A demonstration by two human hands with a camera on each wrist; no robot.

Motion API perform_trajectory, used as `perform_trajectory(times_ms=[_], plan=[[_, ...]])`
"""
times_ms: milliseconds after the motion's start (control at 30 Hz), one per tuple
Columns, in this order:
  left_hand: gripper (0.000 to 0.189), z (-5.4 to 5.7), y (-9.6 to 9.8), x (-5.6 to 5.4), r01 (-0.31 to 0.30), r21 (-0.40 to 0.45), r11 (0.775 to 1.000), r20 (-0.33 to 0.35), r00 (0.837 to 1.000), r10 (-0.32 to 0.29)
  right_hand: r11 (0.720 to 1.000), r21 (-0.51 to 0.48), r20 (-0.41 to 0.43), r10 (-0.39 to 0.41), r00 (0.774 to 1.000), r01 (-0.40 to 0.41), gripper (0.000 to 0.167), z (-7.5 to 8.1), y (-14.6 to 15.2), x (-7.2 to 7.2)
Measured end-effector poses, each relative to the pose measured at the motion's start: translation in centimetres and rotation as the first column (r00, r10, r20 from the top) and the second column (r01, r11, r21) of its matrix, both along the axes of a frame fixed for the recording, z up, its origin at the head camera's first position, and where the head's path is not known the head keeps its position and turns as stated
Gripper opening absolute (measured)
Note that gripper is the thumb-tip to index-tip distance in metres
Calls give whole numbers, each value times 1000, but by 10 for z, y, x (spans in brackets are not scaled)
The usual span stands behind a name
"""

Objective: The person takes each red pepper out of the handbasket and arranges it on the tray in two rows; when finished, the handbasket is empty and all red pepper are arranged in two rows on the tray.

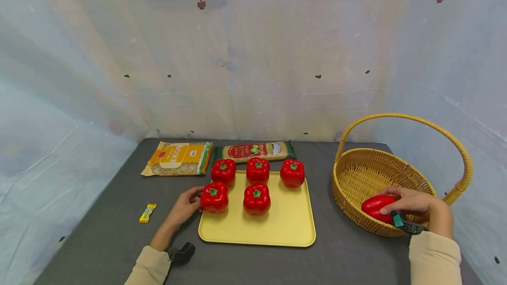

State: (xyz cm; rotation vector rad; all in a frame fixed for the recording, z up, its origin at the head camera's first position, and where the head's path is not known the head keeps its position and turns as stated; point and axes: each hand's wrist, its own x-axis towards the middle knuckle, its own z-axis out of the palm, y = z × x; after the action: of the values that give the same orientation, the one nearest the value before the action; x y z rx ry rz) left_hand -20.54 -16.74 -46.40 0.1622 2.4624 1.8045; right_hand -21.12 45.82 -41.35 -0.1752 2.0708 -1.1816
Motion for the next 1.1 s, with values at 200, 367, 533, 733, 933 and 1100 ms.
perform_trajectory(times_ms=[200,367,533,733,933,1100], plan=[[35,-3,0,-2,-9,-7,1000,-5,1000,9,998,49,-24,-40,999,41,79,4,-2,1],[35,-24,-3,-12,-33,2,999,-9,999,33,996,37,-194,-72,978,80,70,10,-8,4],[35,-36,-7,-18,-43,3,999,-7,999,43,993,5,-357,-107,928,117,48,21,-19,7],[34,-35,-7,-17,-30,-1,1000,-20,999,30,980,53,-546,-134,827,194,53,38,-44,10],[34,-34,-7,-17,-32,-1,999,-21,999,32,975,-22,-635,-183,750,220,70,51,-72,12],[34,-36,-7,-18,-35,2,999,-24,999,35,973,-40,-698,-189,690,225,76,55,-98,13]])
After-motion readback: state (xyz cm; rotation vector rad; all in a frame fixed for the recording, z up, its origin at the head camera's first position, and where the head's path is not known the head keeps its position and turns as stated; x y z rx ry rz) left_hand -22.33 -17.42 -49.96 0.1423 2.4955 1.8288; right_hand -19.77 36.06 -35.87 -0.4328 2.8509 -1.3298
